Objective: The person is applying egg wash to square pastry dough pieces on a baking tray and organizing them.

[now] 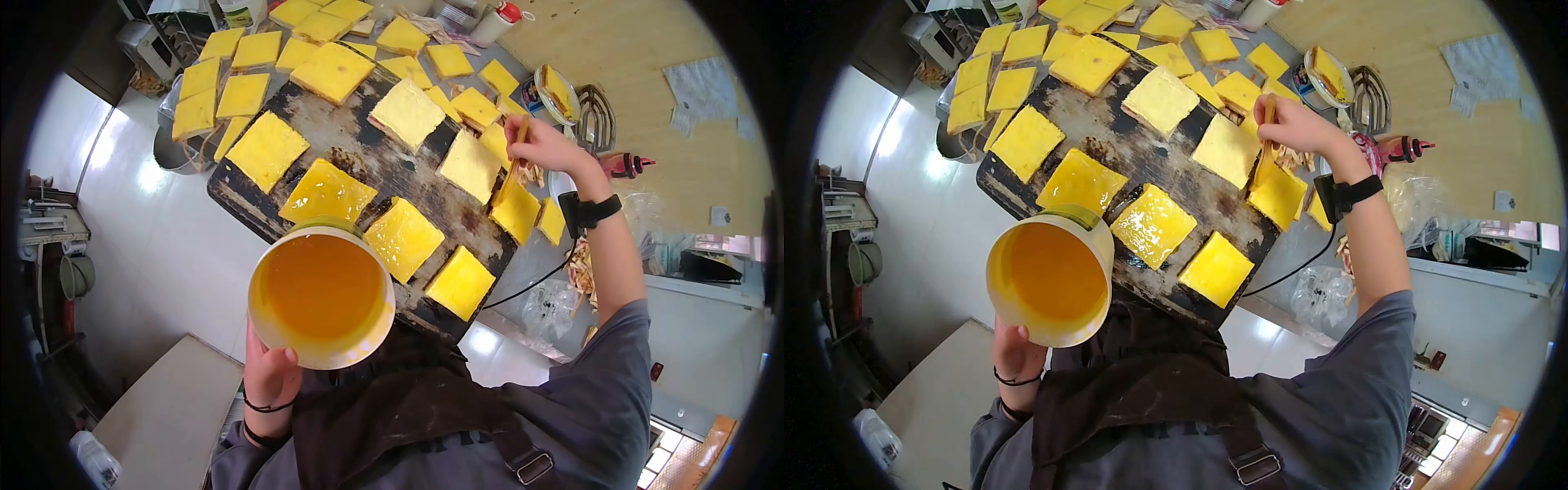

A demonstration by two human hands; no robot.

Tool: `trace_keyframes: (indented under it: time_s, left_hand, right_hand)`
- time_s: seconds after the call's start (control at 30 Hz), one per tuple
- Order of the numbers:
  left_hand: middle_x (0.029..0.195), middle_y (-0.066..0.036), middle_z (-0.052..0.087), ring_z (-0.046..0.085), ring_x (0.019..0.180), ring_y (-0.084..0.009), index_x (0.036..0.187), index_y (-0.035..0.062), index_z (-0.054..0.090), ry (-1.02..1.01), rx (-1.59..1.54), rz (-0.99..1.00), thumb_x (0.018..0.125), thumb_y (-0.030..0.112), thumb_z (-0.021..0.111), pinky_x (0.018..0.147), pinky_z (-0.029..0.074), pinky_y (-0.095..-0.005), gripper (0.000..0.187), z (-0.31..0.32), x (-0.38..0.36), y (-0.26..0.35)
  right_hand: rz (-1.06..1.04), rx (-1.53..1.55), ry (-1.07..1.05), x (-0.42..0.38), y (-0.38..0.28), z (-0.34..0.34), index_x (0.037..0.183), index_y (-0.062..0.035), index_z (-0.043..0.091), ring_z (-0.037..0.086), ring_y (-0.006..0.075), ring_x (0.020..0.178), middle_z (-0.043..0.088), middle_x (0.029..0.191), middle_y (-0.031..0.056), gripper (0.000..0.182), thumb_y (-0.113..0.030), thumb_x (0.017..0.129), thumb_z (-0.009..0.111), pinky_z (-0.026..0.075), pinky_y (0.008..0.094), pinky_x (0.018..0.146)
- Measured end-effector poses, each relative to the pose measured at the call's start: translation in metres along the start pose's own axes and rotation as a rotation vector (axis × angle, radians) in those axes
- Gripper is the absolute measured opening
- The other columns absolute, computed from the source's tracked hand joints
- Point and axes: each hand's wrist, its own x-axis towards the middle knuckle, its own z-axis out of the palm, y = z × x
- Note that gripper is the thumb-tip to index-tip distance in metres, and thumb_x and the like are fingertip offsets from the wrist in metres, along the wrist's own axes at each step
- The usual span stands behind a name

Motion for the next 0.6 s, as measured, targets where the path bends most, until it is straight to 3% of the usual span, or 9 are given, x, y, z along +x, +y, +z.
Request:
trace_keyframes:
  time_s: [0.1,0.2,0.3,0.43,0.5,0.6]
  left_hand:
    - [0.136,-0.013,0.047,0.047,0.126,-0.0234,0.141,0.0009,0.033,0.023,0.013,-0.026,0.067,0.020,0.080,0.106,0.038,-0.0366,0.090,0.007,0.000,0.001]
    - [0.139,-0.012,0.044,0.042,0.131,-0.0239,0.144,0.0016,0.029,-0.023,0.037,-0.042,0.065,0.022,0.080,0.109,0.034,-0.0371,0.096,0.006,0.002,0.003]
    - [0.142,-0.012,0.041,0.038,0.135,-0.0244,0.146,0.0025,0.025,-0.074,0.051,-0.031,0.065,0.021,0.080,0.112,0.030,-0.0373,0.100,0.006,0.004,0.004]
    - [0.144,-0.011,0.038,0.035,0.137,-0.0249,0.148,0.0039,0.023,-0.131,0.083,0.004,0.065,0.018,0.080,0.114,0.028,-0.0377,0.101,0.011,0.011,0.006]
    - [0.144,-0.012,0.038,0.036,0.136,-0.0250,0.148,0.0040,0.021,-0.155,0.071,0.002,0.065,0.010,0.075,0.113,0.029,-0.0378,0.099,0.014,0.013,0.006]
    - [0.141,-0.012,0.038,0.040,0.132,-0.0247,0.149,0.0055,0.019,-0.181,0.081,-0.027,0.064,0.001,0.066,0.110,0.033,-0.0375,0.097,0.017,0.014,0.006]
  right_hand:
    - [-0.051,-0.057,0.103,-0.003,0.009,-0.007,0.085,-0.0045,0.049,0.057,0.0095,0.068,0.056,0.073,0.0020,0.014,-0.009,0.078,0.060,0.048,0.0244,0.062]
    - [-0.020,-0.165,0.055,-0.021,0.010,-0.002,0.086,-0.0051,0.050,0.057,0.0093,0.071,0.055,0.076,0.0015,0.013,-0.008,0.080,0.061,0.047,0.0238,0.064]
    - [-0.086,0.047,0.267,-0.061,-0.006,-0.016,0.089,-0.0056,0.052,0.056,0.0119,0.072,0.056,0.077,0.0013,0.013,-0.010,0.082,0.062,0.047,0.0262,0.065]
    - [-0.421,0.267,0.598,-0.154,-0.079,-0.004,0.095,-0.0052,0.049,0.056,0.0141,0.086,0.057,0.094,0.0060,0.021,-0.011,0.084,0.066,0.049,0.0259,0.075]
    - [-0.638,0.263,0.709,-0.192,-0.115,0.020,0.095,-0.0049,0.048,0.059,0.0160,0.082,0.059,0.089,0.0087,0.025,-0.015,0.084,0.069,0.050,0.0267,0.072]
    - [-0.896,0.434,0.500,-0.205,-0.152,0.066,0.089,-0.0083,0.052,0.064,0.0198,0.076,0.064,0.088,0.0133,0.028,-0.021,0.080,0.074,0.052,0.0289,0.066]
